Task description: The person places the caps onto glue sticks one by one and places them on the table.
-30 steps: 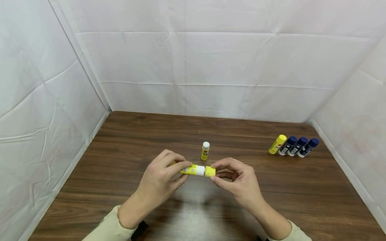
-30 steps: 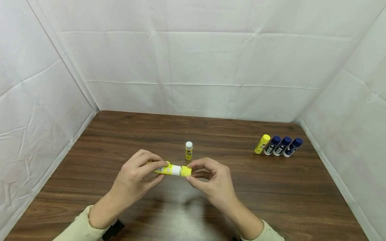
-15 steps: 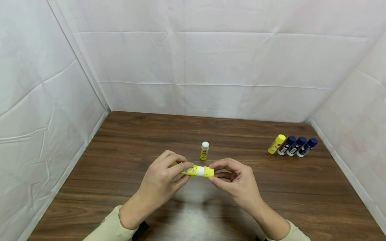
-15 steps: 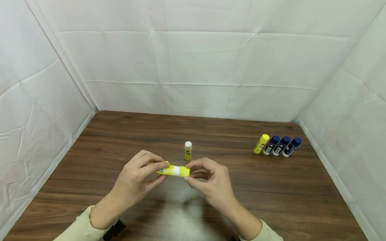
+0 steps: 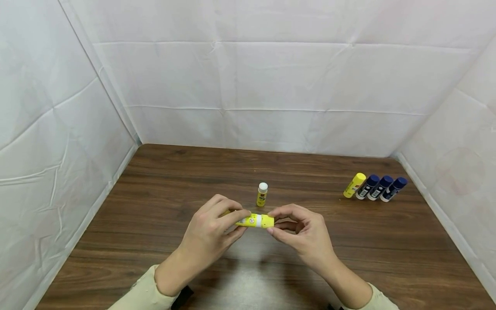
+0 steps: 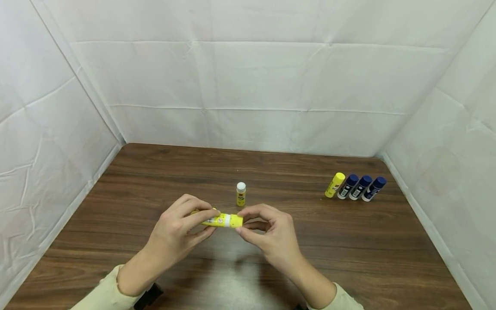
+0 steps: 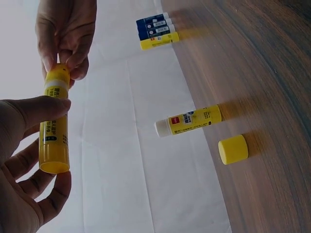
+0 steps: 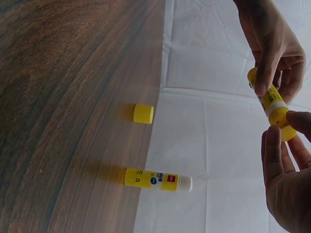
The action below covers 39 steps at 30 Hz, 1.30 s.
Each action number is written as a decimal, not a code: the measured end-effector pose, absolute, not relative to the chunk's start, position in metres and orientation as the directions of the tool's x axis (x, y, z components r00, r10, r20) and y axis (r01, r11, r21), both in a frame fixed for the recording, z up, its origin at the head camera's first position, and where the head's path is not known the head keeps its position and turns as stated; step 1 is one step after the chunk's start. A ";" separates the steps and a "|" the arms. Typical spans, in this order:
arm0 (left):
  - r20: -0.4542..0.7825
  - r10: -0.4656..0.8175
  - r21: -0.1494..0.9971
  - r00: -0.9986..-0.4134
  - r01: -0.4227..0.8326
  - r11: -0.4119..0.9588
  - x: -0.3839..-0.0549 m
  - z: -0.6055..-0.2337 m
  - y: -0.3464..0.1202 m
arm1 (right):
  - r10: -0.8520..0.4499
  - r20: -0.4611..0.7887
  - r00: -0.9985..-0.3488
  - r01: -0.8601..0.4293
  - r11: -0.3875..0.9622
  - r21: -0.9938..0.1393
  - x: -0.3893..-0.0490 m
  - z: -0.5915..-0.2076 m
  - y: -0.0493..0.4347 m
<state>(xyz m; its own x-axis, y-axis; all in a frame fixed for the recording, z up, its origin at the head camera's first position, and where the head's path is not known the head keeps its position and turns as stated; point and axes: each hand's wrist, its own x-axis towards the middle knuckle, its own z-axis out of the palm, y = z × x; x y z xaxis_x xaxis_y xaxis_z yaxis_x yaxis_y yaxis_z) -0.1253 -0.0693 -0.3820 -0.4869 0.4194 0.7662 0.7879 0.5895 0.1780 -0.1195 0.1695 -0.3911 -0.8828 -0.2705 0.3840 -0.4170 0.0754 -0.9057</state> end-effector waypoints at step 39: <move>0.779 0.475 0.057 -0.409 0.800 0.597 -0.127 -0.383 -0.062 | -0.216 0.393 -0.894 -0.423 0.120 -0.898 -0.118 -0.391 0.168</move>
<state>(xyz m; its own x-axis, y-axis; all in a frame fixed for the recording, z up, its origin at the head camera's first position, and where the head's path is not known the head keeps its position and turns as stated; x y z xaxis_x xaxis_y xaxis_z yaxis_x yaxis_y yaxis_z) -0.1273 -0.0620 -0.3825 -0.4095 0.4749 0.7790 0.8004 0.5967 0.0569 -0.1180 0.1682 -0.3908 -0.8941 -0.2156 0.3927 -0.4234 0.1202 -0.8979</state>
